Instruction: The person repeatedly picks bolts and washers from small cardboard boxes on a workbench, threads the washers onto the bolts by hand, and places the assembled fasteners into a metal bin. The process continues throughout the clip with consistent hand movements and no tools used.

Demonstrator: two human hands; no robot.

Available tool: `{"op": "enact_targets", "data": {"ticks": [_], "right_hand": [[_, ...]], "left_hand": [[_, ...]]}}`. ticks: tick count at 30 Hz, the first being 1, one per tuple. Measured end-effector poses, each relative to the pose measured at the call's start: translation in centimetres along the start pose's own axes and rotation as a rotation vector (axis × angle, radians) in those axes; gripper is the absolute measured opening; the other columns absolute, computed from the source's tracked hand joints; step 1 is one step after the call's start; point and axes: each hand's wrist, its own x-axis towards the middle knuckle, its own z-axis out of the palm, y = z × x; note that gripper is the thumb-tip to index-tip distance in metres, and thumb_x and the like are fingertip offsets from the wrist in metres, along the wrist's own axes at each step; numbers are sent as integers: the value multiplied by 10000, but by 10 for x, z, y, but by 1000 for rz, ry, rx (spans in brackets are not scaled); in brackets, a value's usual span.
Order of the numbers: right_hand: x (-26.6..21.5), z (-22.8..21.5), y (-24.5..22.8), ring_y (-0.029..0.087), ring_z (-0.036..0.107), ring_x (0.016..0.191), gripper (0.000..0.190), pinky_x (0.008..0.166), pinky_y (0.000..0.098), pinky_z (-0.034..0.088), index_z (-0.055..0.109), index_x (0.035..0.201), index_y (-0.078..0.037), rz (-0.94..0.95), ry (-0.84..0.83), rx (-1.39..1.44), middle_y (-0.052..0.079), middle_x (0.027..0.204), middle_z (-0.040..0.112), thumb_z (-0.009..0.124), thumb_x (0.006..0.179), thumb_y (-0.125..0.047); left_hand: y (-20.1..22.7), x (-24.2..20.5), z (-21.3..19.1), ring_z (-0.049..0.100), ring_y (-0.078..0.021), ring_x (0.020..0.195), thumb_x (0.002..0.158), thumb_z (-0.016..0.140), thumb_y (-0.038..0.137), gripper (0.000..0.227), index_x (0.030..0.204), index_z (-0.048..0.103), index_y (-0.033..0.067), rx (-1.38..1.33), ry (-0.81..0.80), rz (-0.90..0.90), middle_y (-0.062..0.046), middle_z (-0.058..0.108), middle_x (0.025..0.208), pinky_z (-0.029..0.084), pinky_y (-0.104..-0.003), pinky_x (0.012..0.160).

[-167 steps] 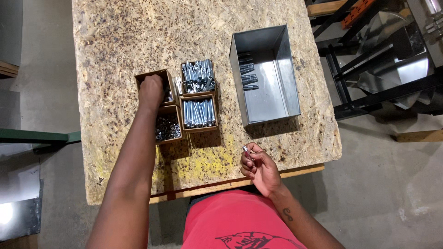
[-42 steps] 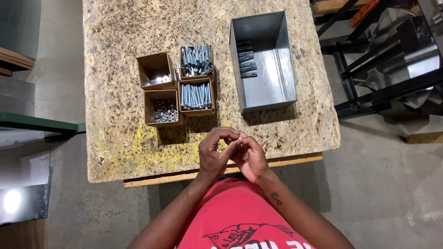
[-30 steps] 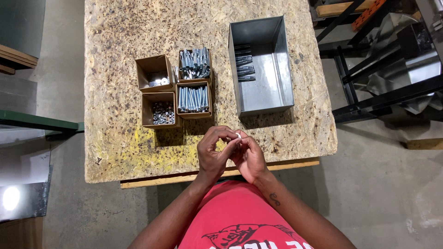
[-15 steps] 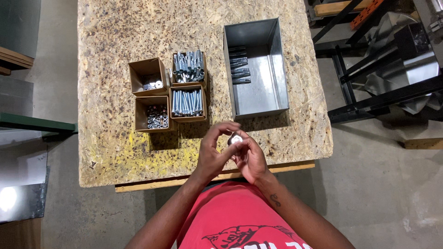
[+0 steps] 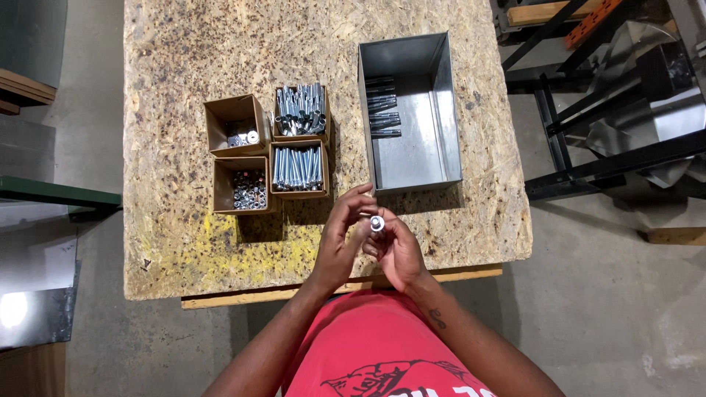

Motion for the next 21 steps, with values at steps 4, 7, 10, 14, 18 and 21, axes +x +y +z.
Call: {"op": "enact_targets", "data": {"ticks": [4, 7, 10, 14, 18, 21], "right_hand": [[6, -3, 0, 64, 514, 678, 523, 619, 237, 466, 667, 1493, -68, 6, 20, -47, -19, 806, 586, 622, 994, -216], [11, -8, -1, 62, 486, 694, 517, 616, 230, 425, 681, 1487, -55, 13, 47, -31, -14, 814, 588, 596, 1011, -236], [20, -27, 8, 41, 540, 672, 502, 609, 237, 451, 704, 1463, -41, 32, 51, -72, -4, 807, 614, 600, 1022, -257], [37, -50, 12, 72, 455, 683, 529, 621, 242, 426, 725, 1504, -73, 36, 82, -53, 17, 794, 642, 575, 1059, -317], [47, -69, 25, 85, 534, 731, 335, 594, 255, 439, 694, 1308, -79, 13, 41, -85, 76, 992, 754, 628, 1018, -233], [-6, 44, -32, 41, 501, 734, 270, 622, 205, 396, 668, 1285, -169, 24, 71, -19, -37, 914, 669, 598, 1035, -241]], "left_hand": [[-23, 3, -1, 732, -457, 1411, 1111, 822, 227, 266, 1285, 720, 54, 97, 14, 55, -221, 655, 1596, 606, -611, 1172], [-26, 7, 1, 614, -501, 1526, 1220, 584, 440, 496, 1519, 681, 57, 6, -9, 30, -279, 584, 1652, 535, -671, 1250], [-39, 5, 3, 722, -411, 1376, 1068, 889, 305, 395, 1262, 635, 72, 17, 70, 62, -235, 593, 1572, 582, -629, 1188], [-34, 7, 7, 672, -442, 1470, 1131, 771, 361, 328, 1220, 693, 55, 38, 45, 44, -243, 633, 1613, 560, -593, 1207], [-35, 9, 10, 690, -440, 1378, 1065, 872, 380, 432, 1257, 682, 43, 68, 136, 14, -269, 645, 1547, 583, -590, 1160], [-30, 18, 6, 727, -392, 1374, 1152, 762, 369, 309, 1291, 813, 98, 113, 90, 28, -199, 746, 1472, 588, -548, 1146]]}}
